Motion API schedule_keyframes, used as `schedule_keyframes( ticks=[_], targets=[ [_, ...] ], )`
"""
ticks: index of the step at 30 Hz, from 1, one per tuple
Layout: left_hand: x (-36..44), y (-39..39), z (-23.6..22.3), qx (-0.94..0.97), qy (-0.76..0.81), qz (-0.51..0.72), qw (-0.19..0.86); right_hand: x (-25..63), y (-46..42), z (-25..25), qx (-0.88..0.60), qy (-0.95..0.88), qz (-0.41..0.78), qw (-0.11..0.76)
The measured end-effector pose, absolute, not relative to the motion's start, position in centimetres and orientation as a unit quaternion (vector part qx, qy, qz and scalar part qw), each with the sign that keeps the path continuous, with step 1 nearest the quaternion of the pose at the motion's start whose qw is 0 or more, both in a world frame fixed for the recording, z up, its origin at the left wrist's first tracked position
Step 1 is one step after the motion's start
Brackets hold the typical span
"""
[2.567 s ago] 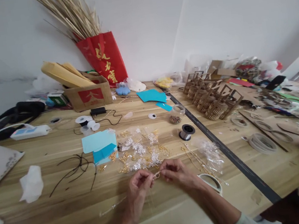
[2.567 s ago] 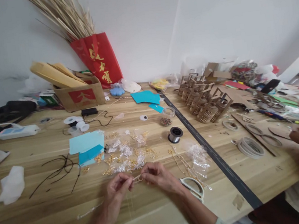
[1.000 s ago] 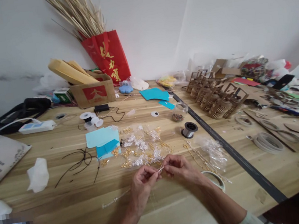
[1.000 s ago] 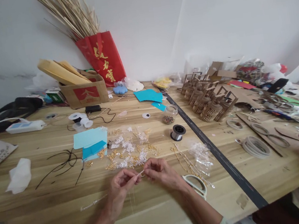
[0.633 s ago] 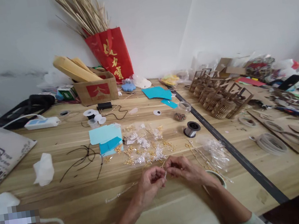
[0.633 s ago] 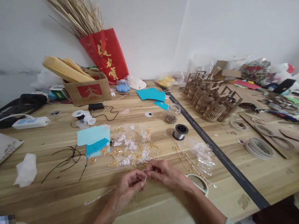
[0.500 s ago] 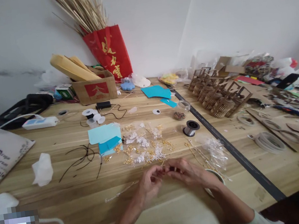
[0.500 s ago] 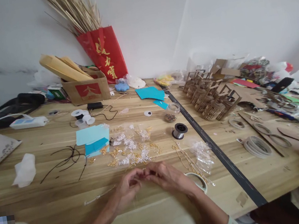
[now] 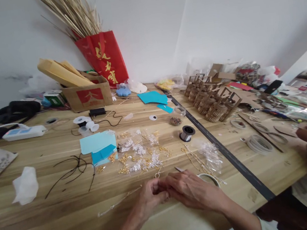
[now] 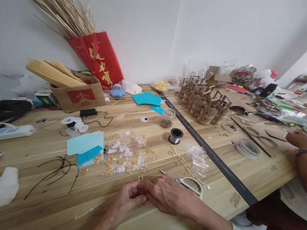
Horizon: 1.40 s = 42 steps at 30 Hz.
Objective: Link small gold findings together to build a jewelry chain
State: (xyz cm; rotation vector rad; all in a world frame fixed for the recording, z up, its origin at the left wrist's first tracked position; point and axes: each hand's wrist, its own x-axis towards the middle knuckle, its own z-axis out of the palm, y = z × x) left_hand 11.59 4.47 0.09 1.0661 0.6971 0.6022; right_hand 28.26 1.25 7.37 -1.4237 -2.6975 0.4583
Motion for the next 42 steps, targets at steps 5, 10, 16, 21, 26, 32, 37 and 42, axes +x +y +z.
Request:
schedule_keyframes(
  ticks=[5, 10, 16, 21, 26, 32, 37, 42],
  targets=[
    [12.2, 4.1, -1.1, 0.519, 0.338, 0.256, 0.742, 28.5, 1.0, 7.6, -0.470, -0.873, 0.133, -0.002],
    [12.3, 4.0, -1.8, 0.517, 0.337, 0.262, 0.742, 28.7, 1.2, 7.9, -0.467, -0.869, 0.165, -0.010],
    [12.1, 4.0, -1.1, 0.503, 0.349, 0.263, 0.746, 29.6, 1.7, 7.2, -0.470, -0.851, 0.233, 0.018],
    [11.7, 4.0, -0.9, 0.515, 0.351, 0.265, 0.735, 30.0, 1.6, 6.2, -0.481, -0.838, 0.256, 0.020],
    [11.6, 3.8, -0.6, 0.525, 0.354, 0.233, 0.738, 30.4, 2.9, 6.5, -0.500, -0.835, 0.228, 0.000],
    [11.4, 3.7, -0.7, 0.517, 0.337, 0.198, 0.762, 31.6, 9.6, 7.4, -0.572, -0.818, 0.057, -0.021],
    [11.1, 3.8, -1.2, 0.561, 0.322, 0.178, 0.742, 31.2, 15.2, 6.1, -0.594, -0.803, 0.045, -0.026],
    [10.9, 3.9, -1.1, 0.576, 0.319, 0.166, 0.734, 30.3, 17.7, 3.5, -0.615, -0.786, 0.058, -0.028]
  ],
)
